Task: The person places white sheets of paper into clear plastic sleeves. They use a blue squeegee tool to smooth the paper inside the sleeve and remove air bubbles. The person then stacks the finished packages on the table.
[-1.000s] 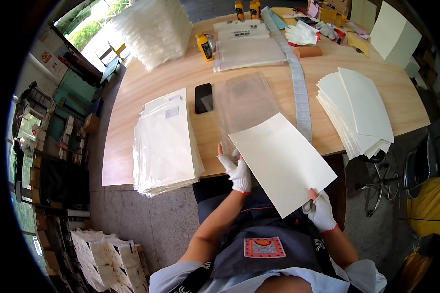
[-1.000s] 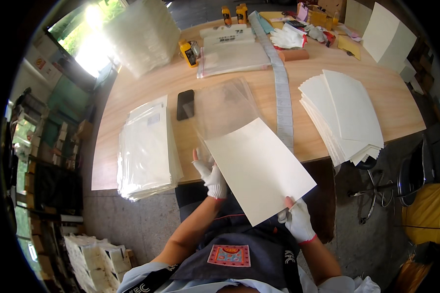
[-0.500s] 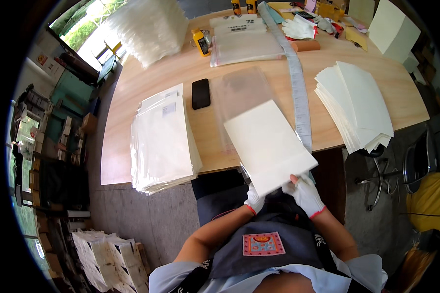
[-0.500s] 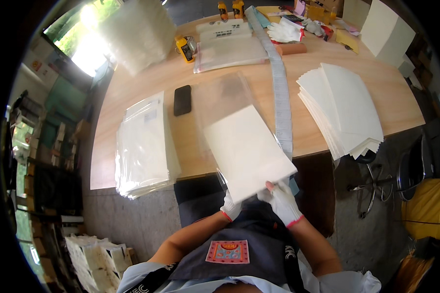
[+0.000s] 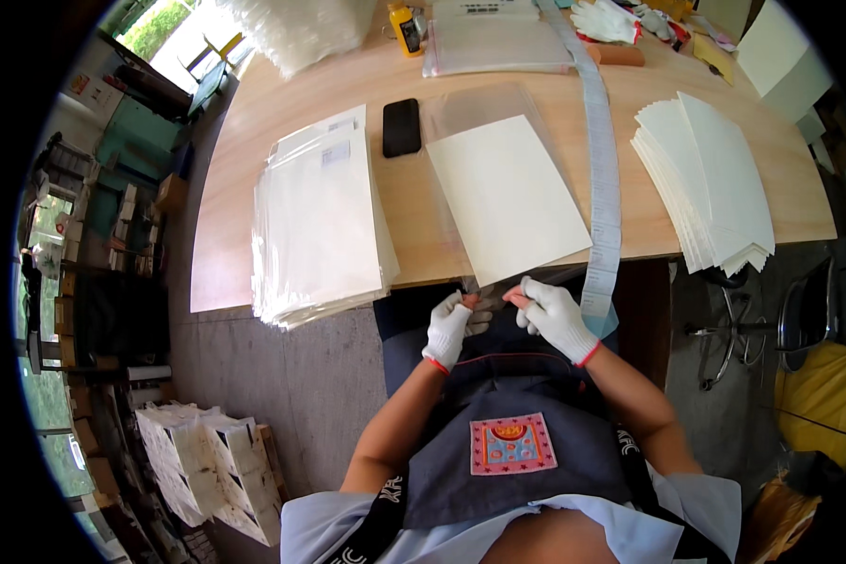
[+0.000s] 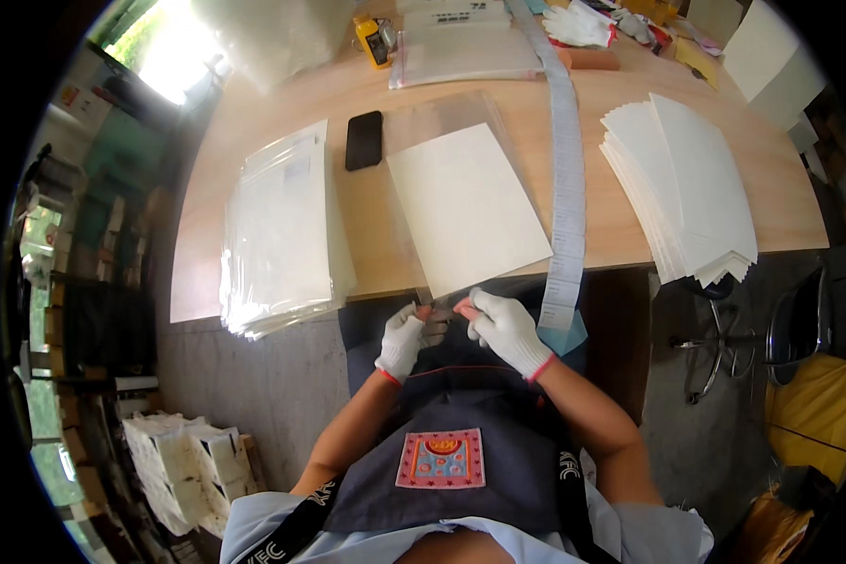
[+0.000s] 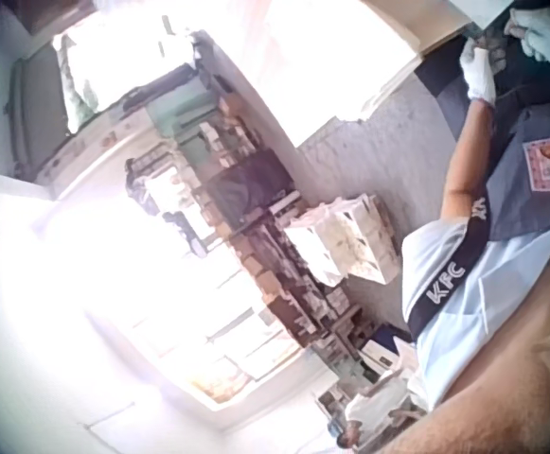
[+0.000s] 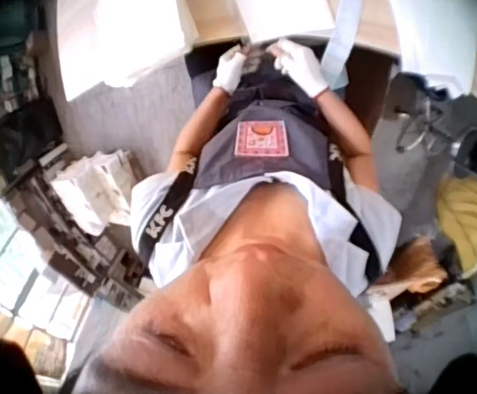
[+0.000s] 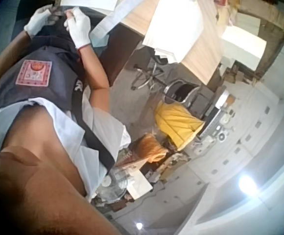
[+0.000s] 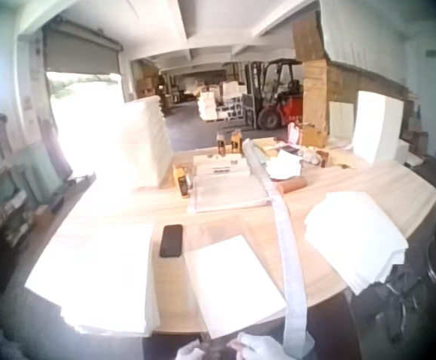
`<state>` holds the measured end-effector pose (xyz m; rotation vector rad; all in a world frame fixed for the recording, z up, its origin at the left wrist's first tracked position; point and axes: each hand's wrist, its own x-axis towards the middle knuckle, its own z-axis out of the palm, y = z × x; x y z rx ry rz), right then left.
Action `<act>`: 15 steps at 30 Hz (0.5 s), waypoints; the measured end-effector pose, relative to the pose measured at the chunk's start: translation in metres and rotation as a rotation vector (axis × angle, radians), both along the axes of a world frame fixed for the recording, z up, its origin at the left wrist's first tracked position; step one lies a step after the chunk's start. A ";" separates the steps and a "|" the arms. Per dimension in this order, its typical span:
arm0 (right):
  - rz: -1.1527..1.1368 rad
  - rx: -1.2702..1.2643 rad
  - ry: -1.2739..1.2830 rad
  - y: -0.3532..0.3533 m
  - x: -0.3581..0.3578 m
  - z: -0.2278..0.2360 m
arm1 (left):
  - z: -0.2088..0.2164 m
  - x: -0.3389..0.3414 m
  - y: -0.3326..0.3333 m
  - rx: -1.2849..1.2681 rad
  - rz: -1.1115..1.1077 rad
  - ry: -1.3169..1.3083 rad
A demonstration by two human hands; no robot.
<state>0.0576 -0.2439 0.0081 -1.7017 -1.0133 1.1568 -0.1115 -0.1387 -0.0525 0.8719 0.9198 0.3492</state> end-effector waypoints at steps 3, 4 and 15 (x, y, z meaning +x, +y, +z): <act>0.157 0.120 -0.405 0.021 -0.009 -0.009 | 0.010 -0.004 0.004 0.028 -0.035 0.047; 0.200 0.176 -0.511 0.027 -0.013 -0.013 | 0.013 -0.005 0.003 0.035 -0.033 0.061; 0.422 0.316 -1.112 0.043 -0.032 -0.013 | 0.005 -0.013 0.008 0.039 -0.024 0.022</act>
